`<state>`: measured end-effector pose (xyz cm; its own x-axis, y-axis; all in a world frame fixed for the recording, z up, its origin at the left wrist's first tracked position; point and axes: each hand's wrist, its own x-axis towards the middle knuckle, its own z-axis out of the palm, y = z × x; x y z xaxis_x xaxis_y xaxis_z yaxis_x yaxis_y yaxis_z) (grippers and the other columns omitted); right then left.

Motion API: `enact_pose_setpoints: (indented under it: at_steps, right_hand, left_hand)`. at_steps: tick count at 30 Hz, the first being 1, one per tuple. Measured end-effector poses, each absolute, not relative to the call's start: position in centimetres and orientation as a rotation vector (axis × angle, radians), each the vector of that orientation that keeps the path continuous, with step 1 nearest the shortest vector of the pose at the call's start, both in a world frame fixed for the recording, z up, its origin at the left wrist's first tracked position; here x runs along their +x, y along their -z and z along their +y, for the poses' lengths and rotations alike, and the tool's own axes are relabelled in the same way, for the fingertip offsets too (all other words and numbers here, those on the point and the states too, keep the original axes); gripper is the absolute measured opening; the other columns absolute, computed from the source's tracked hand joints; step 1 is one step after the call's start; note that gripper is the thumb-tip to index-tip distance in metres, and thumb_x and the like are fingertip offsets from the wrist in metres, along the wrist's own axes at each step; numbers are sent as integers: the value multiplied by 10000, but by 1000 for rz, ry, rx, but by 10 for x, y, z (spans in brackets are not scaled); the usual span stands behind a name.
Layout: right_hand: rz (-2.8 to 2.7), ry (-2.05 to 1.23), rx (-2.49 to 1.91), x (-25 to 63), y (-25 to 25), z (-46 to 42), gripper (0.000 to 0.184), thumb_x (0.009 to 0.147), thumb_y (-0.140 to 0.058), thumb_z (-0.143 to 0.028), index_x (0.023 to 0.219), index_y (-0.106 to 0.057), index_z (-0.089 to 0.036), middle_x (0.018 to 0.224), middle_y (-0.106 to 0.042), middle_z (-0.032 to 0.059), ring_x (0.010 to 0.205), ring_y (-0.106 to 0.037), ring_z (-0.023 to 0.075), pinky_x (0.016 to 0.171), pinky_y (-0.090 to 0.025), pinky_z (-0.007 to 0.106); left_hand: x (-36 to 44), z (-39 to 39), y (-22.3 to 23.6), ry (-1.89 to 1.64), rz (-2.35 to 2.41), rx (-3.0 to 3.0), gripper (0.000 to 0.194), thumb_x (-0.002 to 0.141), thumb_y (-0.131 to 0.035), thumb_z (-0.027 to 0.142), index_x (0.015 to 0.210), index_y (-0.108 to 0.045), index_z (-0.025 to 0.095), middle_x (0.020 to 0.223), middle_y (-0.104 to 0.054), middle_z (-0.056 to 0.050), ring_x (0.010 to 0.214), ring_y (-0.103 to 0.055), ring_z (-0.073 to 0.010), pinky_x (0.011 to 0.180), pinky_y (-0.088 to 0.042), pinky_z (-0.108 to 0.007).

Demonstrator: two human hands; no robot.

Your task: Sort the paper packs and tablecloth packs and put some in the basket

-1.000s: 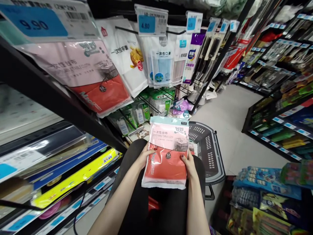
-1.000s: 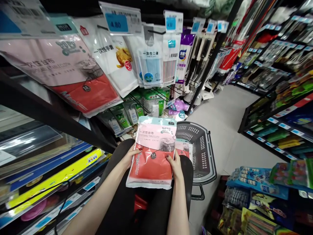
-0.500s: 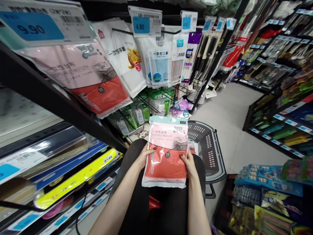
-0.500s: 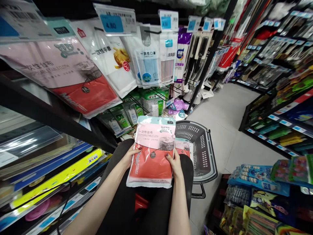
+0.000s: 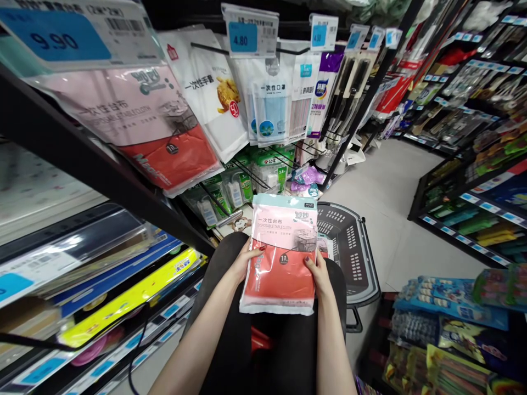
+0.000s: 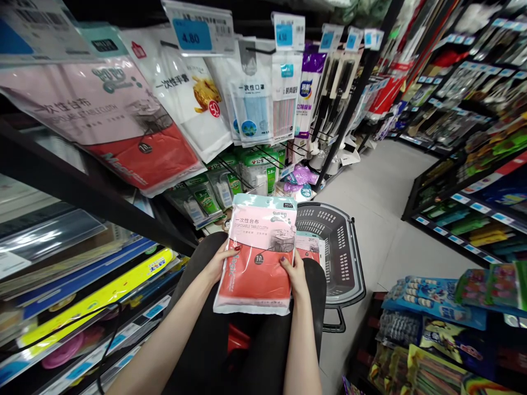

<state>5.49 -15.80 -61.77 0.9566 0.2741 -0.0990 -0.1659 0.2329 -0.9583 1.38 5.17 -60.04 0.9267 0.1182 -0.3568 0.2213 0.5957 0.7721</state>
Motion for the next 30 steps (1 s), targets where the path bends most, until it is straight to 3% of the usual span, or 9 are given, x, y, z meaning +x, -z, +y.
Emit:
enact_pose_setpoints:
  at_steps: [14, 19, 25, 30]
  right_hand:
    - [-80, -291, -1305, 53, 605, -156, 462, 680, -625, -358, 1113, -529, -231, 1087, -587, 32, 1007, -527, 233, 850, -411, 341]
    - [-113, -255, -1220, 48, 587, -150, 456, 708, -596, -349, 1138, -510, -222, 1058, -598, 37, 991, -535, 234, 841, -413, 342]
    - [-150, -274, -1180, 39, 576, -148, 450, 721, -580, -341, 1143, -507, -203, 1053, -595, 51, 973, -536, 241, 831, -418, 361]
    - [-134, -253, -1207, 38, 579, -155, 422, 704, -595, -341, 1097, -536, -197, 1032, -606, 47, 984, -529, 242, 872, -388, 373]
  left_hand:
    - [12, 47, 588, 53, 385, 917, 638, 606, -616, 141, 1210, -425, 218, 1014, -633, -57, 892, -599, -263, 790, -458, -369]
    - [-2, 46, 552, -36, 284, 974, 727, 656, -575, 174, 1308, -280, 302, 1285, -451, -24, 1074, -498, -272, 897, -401, -393]
    - [-17, 45, 522, -184, 131, 1156, 810, 659, -567, 171, 1338, -161, 339, 1420, -217, 23, 1262, -253, -250, 1004, -280, -364]
    - [-16, 36, 530, -156, 174, 1136, 723, 687, -554, 184, 1320, -222, 295, 1329, -378, -22, 1184, -380, -259, 946, -350, -374]
